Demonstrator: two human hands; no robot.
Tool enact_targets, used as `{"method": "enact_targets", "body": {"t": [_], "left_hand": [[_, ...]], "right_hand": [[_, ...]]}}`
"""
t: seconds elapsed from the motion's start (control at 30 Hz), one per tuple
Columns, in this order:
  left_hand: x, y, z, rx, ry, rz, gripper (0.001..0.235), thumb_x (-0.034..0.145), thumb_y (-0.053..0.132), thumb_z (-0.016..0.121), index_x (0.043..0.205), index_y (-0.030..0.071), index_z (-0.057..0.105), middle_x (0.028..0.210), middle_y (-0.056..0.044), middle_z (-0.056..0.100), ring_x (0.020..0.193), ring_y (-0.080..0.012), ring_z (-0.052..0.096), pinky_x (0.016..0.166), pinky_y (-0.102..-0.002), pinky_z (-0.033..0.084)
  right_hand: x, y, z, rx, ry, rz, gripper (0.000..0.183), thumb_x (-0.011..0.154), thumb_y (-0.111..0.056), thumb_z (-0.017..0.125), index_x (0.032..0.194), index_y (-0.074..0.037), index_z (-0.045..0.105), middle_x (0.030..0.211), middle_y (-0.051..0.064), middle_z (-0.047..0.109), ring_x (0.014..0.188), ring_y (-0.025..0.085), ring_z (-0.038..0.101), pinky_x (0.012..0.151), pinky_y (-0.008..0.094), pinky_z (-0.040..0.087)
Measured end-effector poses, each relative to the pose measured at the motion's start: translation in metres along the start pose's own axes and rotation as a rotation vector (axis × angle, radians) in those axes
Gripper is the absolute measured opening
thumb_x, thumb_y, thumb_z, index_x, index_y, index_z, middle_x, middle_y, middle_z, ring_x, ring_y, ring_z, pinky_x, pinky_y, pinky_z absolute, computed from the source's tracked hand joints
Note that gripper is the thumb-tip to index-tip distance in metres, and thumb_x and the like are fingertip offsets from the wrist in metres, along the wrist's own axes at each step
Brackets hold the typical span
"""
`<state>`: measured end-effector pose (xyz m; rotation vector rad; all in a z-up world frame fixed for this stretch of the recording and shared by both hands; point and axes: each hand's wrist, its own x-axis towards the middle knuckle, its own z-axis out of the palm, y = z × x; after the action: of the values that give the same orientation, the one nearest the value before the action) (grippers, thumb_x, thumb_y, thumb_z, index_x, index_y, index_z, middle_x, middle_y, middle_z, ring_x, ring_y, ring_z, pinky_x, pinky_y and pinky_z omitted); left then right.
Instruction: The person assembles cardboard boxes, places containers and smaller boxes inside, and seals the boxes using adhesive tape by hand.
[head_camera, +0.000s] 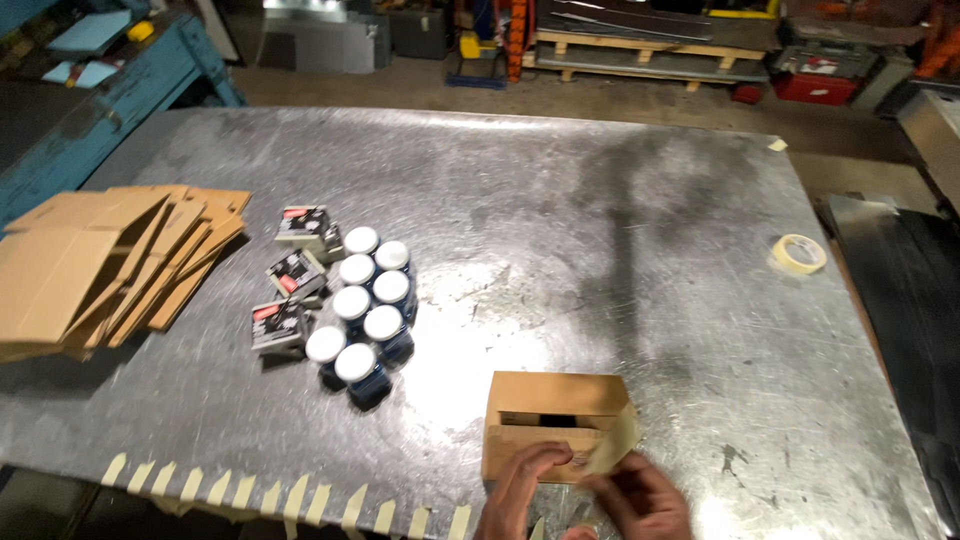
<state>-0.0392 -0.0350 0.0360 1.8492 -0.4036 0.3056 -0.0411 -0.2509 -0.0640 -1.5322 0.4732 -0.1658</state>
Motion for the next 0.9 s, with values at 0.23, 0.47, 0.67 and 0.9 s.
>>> {"method": "enact_targets", "body": {"t": [0.23,0.47,0.67,0.9], "left_hand": [[-0.048,-0.015,-0.057,-0.273,0.367,-0.56,0.025,0.093,0.02,0.087,0.115,0.017,0.096,0.09,0.002,0.098,0.078,-0.0069,0.089,0.073,-0.026,0.072],[-0.102,-0.046,-0.152,-0.157,0.342,-0.765,0.008,0.099,0.024,0.083,0.105,0.021,0.087,0.076,0.008,0.088,0.07,-0.0044,0.065,0.07,-0.026,0.049],[-0.178,-0.096,-0.232,-0.385,0.433,-0.854,0.039,0.105,0.014,0.072,0.142,0.016,0.082,0.104,-0.009,0.084,0.08,-0.0149,0.093,0.075,-0.027,0.077],[-0.302,-0.201,-0.299,-0.528,0.678,-0.873,0.022,0.102,0.005,0.082,0.122,-0.002,0.082,0.091,-0.021,0.092,0.065,-0.0227,0.089,0.058,-0.032,0.074]], "right_hand": [[-0.042,-0.05,0.106,0.159,-0.533,-0.253,0.016,0.092,-0.006,0.096,0.102,0.004,0.089,0.099,0.016,0.093,0.091,0.023,0.088,0.084,0.033,0.068],[-0.081,-0.041,0.217,0.153,-0.593,-0.102,0.005,0.096,-0.001,0.09,0.093,-0.001,0.087,0.122,0.026,0.097,0.109,0.028,0.089,0.094,0.037,0.069],[-0.132,-0.05,0.317,-0.014,-0.643,-0.036,0.019,0.1,-0.01,0.09,0.106,0.007,0.092,0.097,0.013,0.088,0.078,0.021,0.068,0.072,0.037,0.062],[-0.174,-0.004,0.43,-0.172,-0.777,-0.046,0.007,0.104,-0.009,0.088,0.108,-0.004,0.085,0.107,0.007,0.083,0.093,0.02,0.075,0.073,0.038,0.064]]}}
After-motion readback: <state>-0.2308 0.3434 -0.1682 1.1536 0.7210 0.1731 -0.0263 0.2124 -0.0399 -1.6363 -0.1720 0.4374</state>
